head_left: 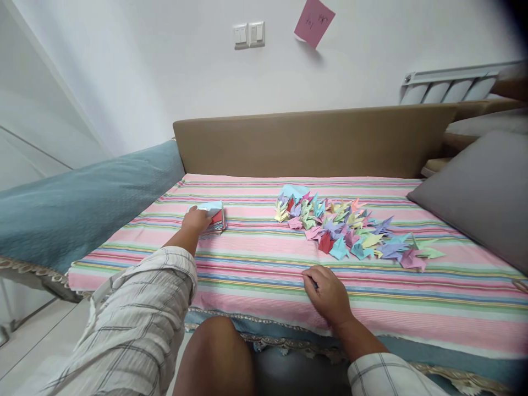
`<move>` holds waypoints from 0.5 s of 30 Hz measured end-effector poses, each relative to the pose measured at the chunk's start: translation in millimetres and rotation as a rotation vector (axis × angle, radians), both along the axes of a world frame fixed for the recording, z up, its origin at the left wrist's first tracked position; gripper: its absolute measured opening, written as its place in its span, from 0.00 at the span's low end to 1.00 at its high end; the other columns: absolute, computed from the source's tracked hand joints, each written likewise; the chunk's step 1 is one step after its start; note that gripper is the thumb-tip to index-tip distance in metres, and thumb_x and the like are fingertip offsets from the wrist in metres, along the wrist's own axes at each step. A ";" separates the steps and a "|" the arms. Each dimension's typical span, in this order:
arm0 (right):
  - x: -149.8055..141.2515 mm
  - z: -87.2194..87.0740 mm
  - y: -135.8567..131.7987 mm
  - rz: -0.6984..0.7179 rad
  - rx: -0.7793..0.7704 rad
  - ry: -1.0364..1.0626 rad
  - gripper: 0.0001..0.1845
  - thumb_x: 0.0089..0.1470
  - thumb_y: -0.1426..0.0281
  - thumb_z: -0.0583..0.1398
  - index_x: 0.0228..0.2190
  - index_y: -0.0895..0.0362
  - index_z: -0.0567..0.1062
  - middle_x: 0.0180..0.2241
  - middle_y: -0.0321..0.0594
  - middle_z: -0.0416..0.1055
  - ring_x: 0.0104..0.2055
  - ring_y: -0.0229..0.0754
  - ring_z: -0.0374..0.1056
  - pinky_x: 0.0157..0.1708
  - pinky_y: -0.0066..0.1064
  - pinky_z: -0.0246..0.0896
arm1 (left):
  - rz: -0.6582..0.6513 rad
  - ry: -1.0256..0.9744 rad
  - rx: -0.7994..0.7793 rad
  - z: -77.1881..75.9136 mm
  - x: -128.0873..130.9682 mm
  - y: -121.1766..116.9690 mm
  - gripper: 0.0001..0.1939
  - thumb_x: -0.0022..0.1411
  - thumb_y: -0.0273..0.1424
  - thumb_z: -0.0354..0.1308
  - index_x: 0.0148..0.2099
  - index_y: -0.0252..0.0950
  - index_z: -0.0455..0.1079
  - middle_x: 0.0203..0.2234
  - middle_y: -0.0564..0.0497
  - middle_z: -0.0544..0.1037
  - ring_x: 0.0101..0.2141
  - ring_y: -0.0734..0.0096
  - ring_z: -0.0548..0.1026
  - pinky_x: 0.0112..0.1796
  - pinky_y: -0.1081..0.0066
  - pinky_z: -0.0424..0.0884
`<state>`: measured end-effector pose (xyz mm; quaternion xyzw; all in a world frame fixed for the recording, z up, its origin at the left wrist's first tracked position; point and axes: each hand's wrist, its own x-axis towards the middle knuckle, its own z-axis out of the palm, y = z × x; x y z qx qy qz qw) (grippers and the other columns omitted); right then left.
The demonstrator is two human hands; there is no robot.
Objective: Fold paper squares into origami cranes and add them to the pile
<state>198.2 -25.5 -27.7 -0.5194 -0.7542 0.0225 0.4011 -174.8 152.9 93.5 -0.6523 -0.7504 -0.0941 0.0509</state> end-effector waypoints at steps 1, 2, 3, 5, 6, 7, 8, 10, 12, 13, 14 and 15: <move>-0.2 0.0 -0.1 -0.002 0.007 0.001 0.11 0.56 0.69 0.51 0.31 0.54 0.73 0.32 0.40 0.71 0.37 0.43 0.65 0.37 0.33 0.58 | 0.000 -0.006 -0.010 -0.5 0.3 0.8 0.13 0.50 0.35 0.55 0.34 0.34 0.76 0.36 0.38 0.76 0.46 0.49 0.69 0.42 0.64 0.65; -0.4 0.1 -0.2 -0.005 0.015 0.002 0.11 0.56 0.69 0.51 0.31 0.54 0.73 0.32 0.40 0.71 0.37 0.43 0.65 0.37 0.33 0.58 | 0.005 -0.013 -0.015 -0.7 0.3 1.5 0.12 0.50 0.35 0.55 0.31 0.33 0.76 0.35 0.38 0.76 0.45 0.49 0.70 0.41 0.64 0.65; -0.6 0.1 -0.2 -0.007 0.022 0.003 0.11 0.56 0.69 0.51 0.31 0.54 0.73 0.32 0.40 0.71 0.37 0.43 0.65 0.37 0.33 0.58 | 0.014 -0.024 -0.014 -0.6 0.1 2.1 0.12 0.51 0.35 0.54 0.30 0.33 0.76 0.34 0.37 0.76 0.43 0.49 0.71 0.41 0.64 0.66; -0.9 0.1 -0.2 -0.009 0.031 0.005 0.11 0.56 0.69 0.51 0.31 0.54 0.73 0.32 0.40 0.71 0.36 0.42 0.65 0.37 0.33 0.59 | 0.035 -0.052 0.007 0.4 -0.7 2.4 0.13 0.51 0.35 0.53 0.28 0.33 0.75 0.33 0.38 0.77 0.42 0.50 0.72 0.40 0.64 0.66; -0.9 0.2 -0.2 -0.007 0.030 0.006 0.11 0.56 0.69 0.51 0.31 0.54 0.73 0.32 0.40 0.71 0.36 0.42 0.65 0.37 0.33 0.59 | 0.047 -0.071 0.026 1.6 -1.3 2.3 0.13 0.52 0.35 0.53 0.28 0.33 0.75 0.34 0.38 0.77 0.42 0.51 0.72 0.40 0.64 0.65; -0.8 0.2 -0.1 -0.006 0.027 0.007 0.11 0.56 0.69 0.51 0.31 0.54 0.73 0.32 0.40 0.71 0.36 0.42 0.65 0.37 0.33 0.58 | 0.058 -0.093 0.048 3.2 -2.0 2.1 0.13 0.52 0.36 0.53 0.29 0.34 0.76 0.34 0.38 0.77 0.42 0.51 0.72 0.40 0.65 0.65; -0.7 0.2 0.0 -0.004 0.024 0.008 0.11 0.56 0.69 0.51 0.31 0.54 0.73 0.32 0.40 0.70 0.36 0.42 0.65 0.37 0.33 0.58 | 0.069 -0.121 0.074 5.4 -2.9 1.9 0.13 0.52 0.36 0.53 0.29 0.34 0.76 0.34 0.39 0.77 0.42 0.52 0.72 0.40 0.65 0.65; -0.3 0.0 0.1 0.001 0.020 0.008 0.11 0.56 0.69 0.51 0.31 0.54 0.73 0.32 0.40 0.70 0.36 0.42 0.64 0.37 0.33 0.58 | 0.092 -0.191 0.132 11.5 -5.2 1.5 0.14 0.52 0.37 0.53 0.31 0.35 0.76 0.33 0.40 0.77 0.41 0.52 0.72 0.39 0.65 0.66; 0.3 -0.5 0.3 0.004 0.017 0.007 0.10 0.56 0.69 0.51 0.31 0.54 0.73 0.32 0.40 0.70 0.36 0.42 0.64 0.37 0.33 0.58 | 0.113 -0.281 0.198 19.6 -8.0 2.0 0.16 0.52 0.39 0.52 0.32 0.34 0.76 0.31 0.41 0.77 0.38 0.52 0.73 0.38 0.64 0.66; 0.5 -0.8 0.4 0.004 0.014 0.005 0.10 0.56 0.69 0.51 0.31 0.54 0.73 0.32 0.40 0.70 0.37 0.42 0.64 0.38 0.33 0.58 | 0.120 -0.333 0.233 24.1 -9.4 2.6 0.17 0.52 0.40 0.52 0.33 0.34 0.76 0.29 0.42 0.77 0.36 0.53 0.73 0.36 0.64 0.66; 0.7 -1.1 0.4 0.003 0.010 0.004 0.10 0.56 0.69 0.51 0.31 0.54 0.73 0.32 0.40 0.70 0.37 0.42 0.64 0.38 0.33 0.58 | 0.124 -0.388 0.274 28.6 -10.6 3.5 0.18 0.53 0.40 0.52 0.34 0.33 0.76 0.28 0.43 0.77 0.34 0.55 0.73 0.35 0.65 0.66; 0.8 -1.5 0.5 0.003 0.007 0.003 0.10 0.56 0.69 0.51 0.31 0.54 0.73 0.32 0.40 0.70 0.37 0.43 0.64 0.38 0.33 0.58 | 0.123 -0.446 0.317 32.8 -11.5 4.7 0.19 0.53 0.41 0.51 0.35 0.33 0.75 0.27 0.44 0.77 0.33 0.57 0.73 0.34 0.66 0.66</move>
